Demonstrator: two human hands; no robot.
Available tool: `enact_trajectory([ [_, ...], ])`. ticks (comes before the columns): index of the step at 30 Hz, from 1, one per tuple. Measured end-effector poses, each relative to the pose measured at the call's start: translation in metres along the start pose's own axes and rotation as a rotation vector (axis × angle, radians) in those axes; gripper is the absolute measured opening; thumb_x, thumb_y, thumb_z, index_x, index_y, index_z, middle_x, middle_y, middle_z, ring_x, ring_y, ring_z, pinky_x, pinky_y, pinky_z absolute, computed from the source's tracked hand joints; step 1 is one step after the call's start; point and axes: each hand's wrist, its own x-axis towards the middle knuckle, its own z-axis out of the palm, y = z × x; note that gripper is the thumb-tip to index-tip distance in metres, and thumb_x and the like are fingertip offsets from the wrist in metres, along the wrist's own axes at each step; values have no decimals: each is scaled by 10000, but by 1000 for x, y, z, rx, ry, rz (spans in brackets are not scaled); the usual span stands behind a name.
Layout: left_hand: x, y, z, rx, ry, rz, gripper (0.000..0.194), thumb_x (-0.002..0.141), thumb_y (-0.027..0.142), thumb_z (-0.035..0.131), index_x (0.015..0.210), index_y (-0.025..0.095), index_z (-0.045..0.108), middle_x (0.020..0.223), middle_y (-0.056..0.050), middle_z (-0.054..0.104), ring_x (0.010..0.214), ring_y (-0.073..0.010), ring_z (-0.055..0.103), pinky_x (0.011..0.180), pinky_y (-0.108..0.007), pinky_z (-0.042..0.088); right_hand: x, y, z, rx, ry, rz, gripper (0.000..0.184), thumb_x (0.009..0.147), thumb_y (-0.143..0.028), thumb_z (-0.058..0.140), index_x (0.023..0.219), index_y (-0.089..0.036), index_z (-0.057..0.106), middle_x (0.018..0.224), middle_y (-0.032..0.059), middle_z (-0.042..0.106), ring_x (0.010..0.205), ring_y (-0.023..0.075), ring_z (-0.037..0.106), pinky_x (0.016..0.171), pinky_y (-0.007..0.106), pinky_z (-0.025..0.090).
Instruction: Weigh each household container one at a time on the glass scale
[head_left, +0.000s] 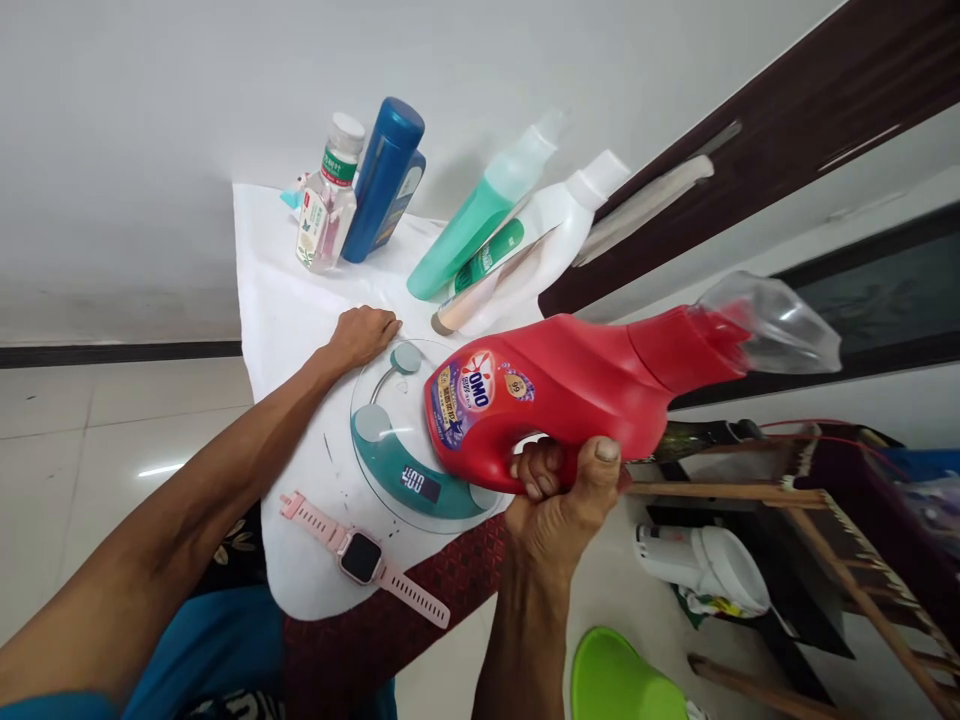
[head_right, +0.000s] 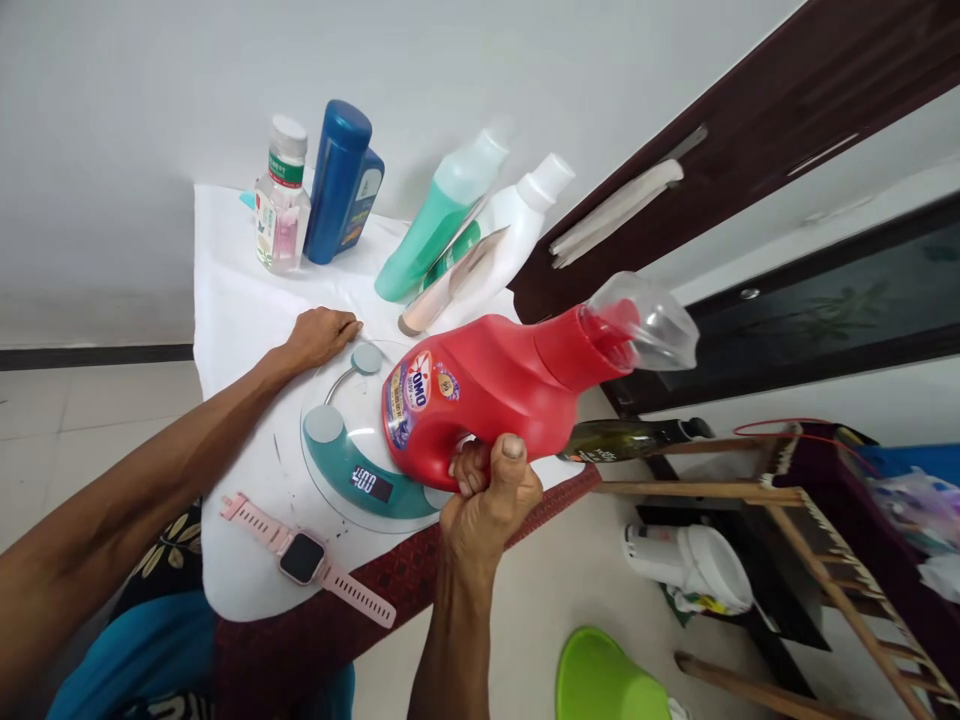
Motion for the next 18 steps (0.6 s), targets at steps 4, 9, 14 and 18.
enact_trajectory([
  [4,2,2,-2,1,-15,-6,489,1132,400,376,1091,160,799,1114,-182,801,1073,-350,720,923,-428,480,-3,-2,-1,11,-41,-37,633,861,-678,819,592,-234,457,486,-92,387,402,69,329,427,227,340],
  [9,0,5,-6,17,-30,-15,480,1133,373,363,1095,154,788,1087,-167,793,1055,-325,702,902,-414,465,1,16,-27,-134,-26,-161,596,923,-784,675,728,-221,653,648,-11,611,587,153,572,582,308,512],
  [14,0,7,-8,8,-27,-19,469,1120,378,385,1080,140,786,1041,-165,776,1037,-325,687,899,-416,450,3,63,-81,-291,277,-100,582,960,-771,625,738,-234,615,667,-34,578,632,139,572,602,277,498],
  [18,2,8,-8,15,-43,-26,449,1106,374,405,1082,139,787,1065,-172,770,1048,-327,679,904,-416,442,-5,93,-107,-291,353,143,589,934,-751,637,650,-252,504,525,-68,479,462,109,451,462,253,380],
])
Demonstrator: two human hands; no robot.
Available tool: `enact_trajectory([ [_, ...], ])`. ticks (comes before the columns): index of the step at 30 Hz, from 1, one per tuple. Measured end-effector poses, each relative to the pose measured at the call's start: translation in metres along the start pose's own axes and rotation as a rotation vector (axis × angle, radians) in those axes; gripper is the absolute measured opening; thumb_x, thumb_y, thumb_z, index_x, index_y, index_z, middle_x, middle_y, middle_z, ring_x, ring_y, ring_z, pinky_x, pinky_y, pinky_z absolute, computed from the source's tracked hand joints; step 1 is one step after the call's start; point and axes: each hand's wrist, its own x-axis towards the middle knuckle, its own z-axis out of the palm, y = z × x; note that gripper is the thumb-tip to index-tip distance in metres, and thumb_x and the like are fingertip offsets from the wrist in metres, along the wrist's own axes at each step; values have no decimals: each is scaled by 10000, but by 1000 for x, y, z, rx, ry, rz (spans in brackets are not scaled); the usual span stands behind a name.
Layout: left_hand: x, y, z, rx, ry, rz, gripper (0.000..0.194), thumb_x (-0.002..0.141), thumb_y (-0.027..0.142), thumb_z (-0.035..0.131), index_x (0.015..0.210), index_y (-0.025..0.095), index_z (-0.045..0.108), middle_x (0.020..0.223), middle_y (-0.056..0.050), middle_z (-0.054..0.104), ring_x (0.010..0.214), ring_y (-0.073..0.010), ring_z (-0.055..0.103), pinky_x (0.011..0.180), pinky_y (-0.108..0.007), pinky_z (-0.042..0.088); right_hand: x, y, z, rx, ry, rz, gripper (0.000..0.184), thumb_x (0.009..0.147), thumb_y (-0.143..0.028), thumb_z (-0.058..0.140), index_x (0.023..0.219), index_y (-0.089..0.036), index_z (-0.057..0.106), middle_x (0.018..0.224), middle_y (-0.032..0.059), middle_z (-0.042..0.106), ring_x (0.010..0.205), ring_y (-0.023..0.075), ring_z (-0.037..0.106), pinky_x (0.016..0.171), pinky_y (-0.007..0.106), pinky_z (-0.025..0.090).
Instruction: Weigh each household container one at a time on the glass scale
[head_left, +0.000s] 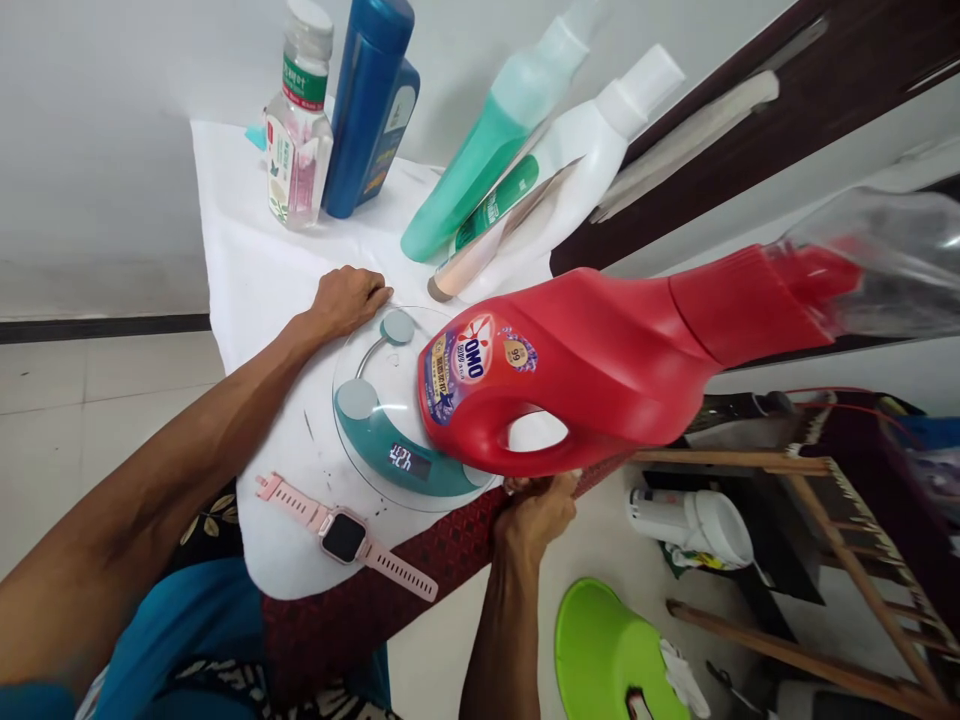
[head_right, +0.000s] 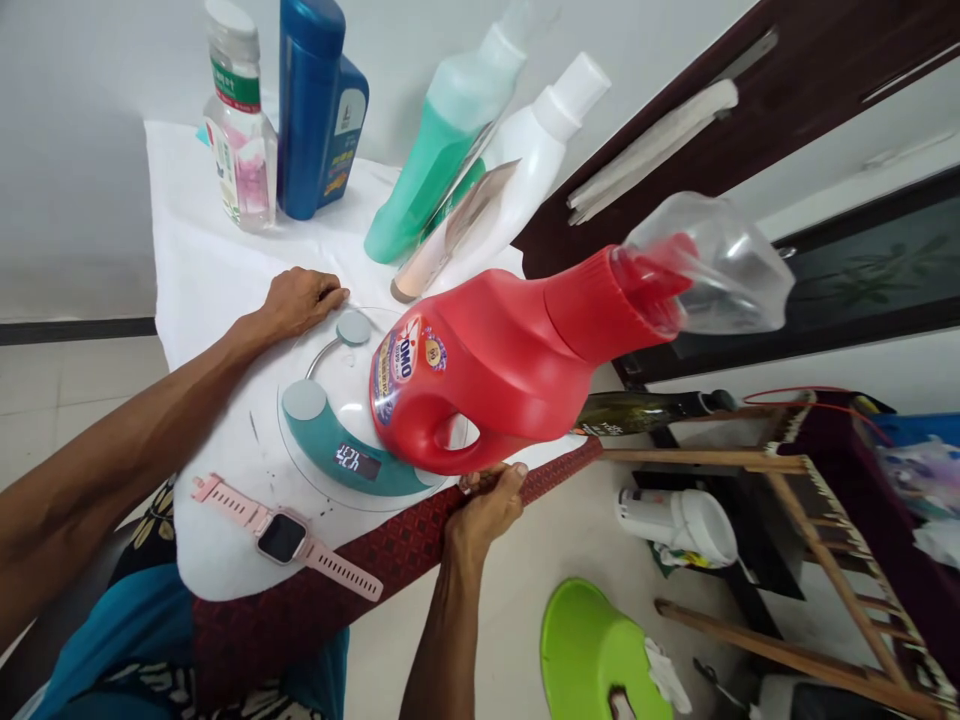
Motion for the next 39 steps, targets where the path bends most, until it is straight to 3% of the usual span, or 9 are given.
enact_trajectory([
  [5,0,1,-2,25,-8,-9,454,1099,390,398,1086,158,788,1051,-154,770,1001,-305,665,872,-404,441,-5,13,3,-10,-5,-16,623,930,-729,655,584,-260,435,479,-77,434,439,87,388,457,246,322],
  [10,0,1,-2,23,3,-9,466,1088,413,407,1102,166,801,1012,-152,767,1024,-318,667,882,-399,456,-9,7,2,-68,-28,-72,603,996,-712,590,626,-251,469,534,-70,467,495,103,418,508,255,353],
  [14,3,0,-3,29,0,-16,488,1061,427,414,1161,169,816,1084,-160,790,1064,-350,684,905,-408,468,-19,-29,10,-30,-20,-217,513,986,-732,624,861,-234,637,766,-36,627,693,144,593,675,284,500],
  [17,5,0,-5,72,-4,-30,519,1052,464,407,1196,195,827,1105,-151,803,1052,-359,702,877,-407,472,-30,-70,29,177,-164,-239,597,941,-841,585,989,-253,681,894,-2,683,820,184,663,769,331,551],
  [21,5,2,-11,126,-28,-29,579,1058,483,368,1258,182,820,1150,-160,812,1044,-364,713,816,-391,450,-41,-105,50,241,-395,-136,568,991,-799,555,862,-257,664,749,3,636,694,195,621,678,351,534],
  [25,5,6,-15,162,-61,-52,615,1067,504,343,1298,161,798,1236,-175,806,1099,-374,710,771,-367,403,-43,-112,57,262,-482,-24,587,1014,-741,603,692,-255,538,591,-43,481,545,136,464,541,298,425],
  [30,4,8,-17,166,-54,-88,607,1076,503,338,1316,176,789,1256,-165,807,1079,-362,707,757,-358,382,-35,-113,59,334,-334,-50,662,893,-780,731,638,-262,405,520,-99,334,447,76,271,422,248,254],
  [35,2,9,-19,134,-59,-67,574,1073,502,358,1287,182,784,1212,-150,810,1007,-331,684,752,-346,360,-13,-120,42,322,-115,-132,687,859,-865,698,690,-270,401,530,-120,314,418,60,230,387,233,242],
  [39,3,9,-18,154,-54,-83,594,1065,512,335,1276,181,780,1202,-158,808,995,-335,668,735,-348,349,24,-121,32,299,82,-255,659,881,-866,662,701,-273,437,559,-101,335,436,73,241,386,252,218],
])
